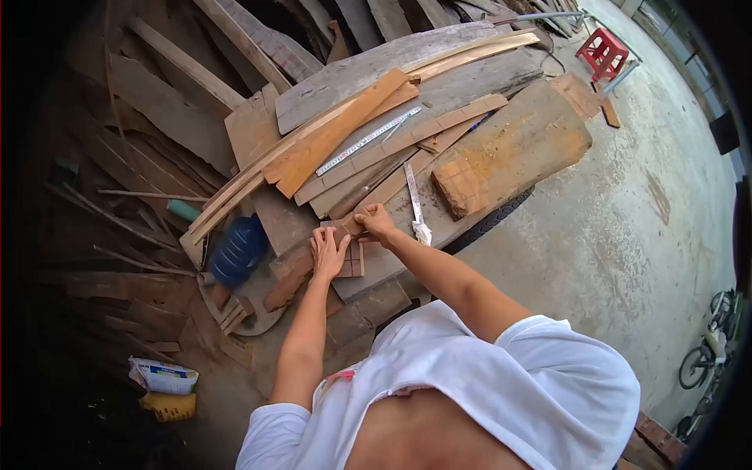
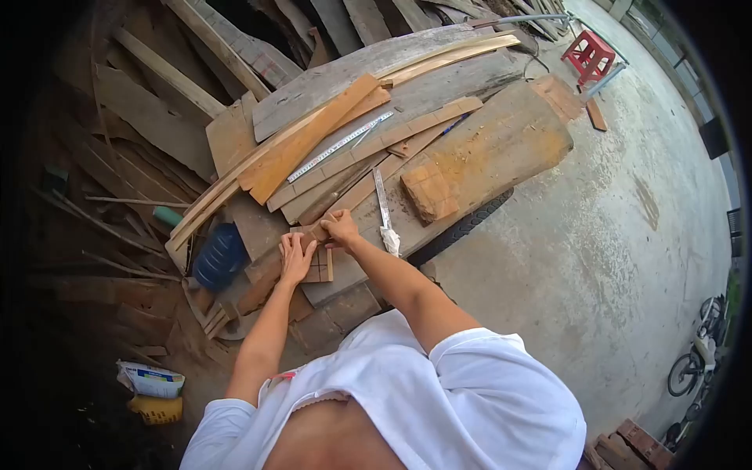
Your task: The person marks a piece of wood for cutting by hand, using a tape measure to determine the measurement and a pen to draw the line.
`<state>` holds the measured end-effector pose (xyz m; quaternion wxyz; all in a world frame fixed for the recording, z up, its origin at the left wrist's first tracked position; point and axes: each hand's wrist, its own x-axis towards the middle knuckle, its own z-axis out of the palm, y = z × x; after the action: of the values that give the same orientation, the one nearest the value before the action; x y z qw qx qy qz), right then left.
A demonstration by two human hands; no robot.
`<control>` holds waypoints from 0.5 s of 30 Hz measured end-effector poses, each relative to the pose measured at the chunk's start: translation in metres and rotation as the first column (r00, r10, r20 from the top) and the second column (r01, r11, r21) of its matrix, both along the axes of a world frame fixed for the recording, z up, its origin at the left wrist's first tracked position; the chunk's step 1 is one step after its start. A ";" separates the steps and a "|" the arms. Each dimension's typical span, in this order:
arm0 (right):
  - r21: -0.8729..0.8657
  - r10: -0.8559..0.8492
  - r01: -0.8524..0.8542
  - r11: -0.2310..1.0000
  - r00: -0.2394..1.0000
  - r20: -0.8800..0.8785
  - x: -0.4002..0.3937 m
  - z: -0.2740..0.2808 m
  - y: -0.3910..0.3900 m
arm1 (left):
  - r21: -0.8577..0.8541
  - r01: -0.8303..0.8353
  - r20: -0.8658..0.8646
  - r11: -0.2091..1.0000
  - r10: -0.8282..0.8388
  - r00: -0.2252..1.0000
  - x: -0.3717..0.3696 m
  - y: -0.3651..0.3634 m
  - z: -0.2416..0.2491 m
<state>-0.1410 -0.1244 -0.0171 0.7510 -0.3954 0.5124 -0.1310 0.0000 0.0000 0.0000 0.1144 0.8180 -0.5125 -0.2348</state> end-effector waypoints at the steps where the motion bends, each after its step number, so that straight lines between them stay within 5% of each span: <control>1: 0.085 -0.010 0.006 0.996 0.998 0.058 0.010 0.004 0.010 | 0.005 -0.010 0.024 1.000 0.009 1.000 0.009 0.012 0.011; 2: 0.166 -0.023 0.003 0.986 0.993 0.117 0.020 0.009 0.019 | 0.006 -0.021 0.050 1.000 0.021 0.999 0.017 0.023 0.023; 3: 0.117 -0.022 0.016 0.993 0.998 0.052 -0.051 -0.005 -0.025 | -0.042 -0.018 -0.017 0.999 0.017 1.000 -0.051 -0.016 -0.003; 5: 0.138 -0.103 0.071 0.988 0.964 0.247 -0.061 0.006 -0.018 | -0.258 0.010 0.136 0.966 0.026 0.990 -0.049 -0.004 0.010; 9: 0.365 -0.490 0.354 0.861 0.769 0.411 -0.175 0.014 -0.053 | -0.506 0.057 0.251 0.861 0.084 0.964 -0.077 0.018 0.049; 12: 0.484 -0.754 0.579 0.656 0.531 0.386 -0.268 0.013 -0.096 | -0.472 -0.015 0.256 0.881 0.153 0.955 -0.087 0.036 0.043; 15: 0.428 -0.786 0.704 0.567 0.308 0.536 -0.345 -0.005 -0.143 | -0.429 -0.096 0.241 0.898 0.216 0.946 -0.100 0.046 0.030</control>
<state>-0.4856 -0.2671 -0.0218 0.7544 0.0081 0.3296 -0.5676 -0.1003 0.0463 0.0303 0.2282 0.8392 -0.4935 0.0076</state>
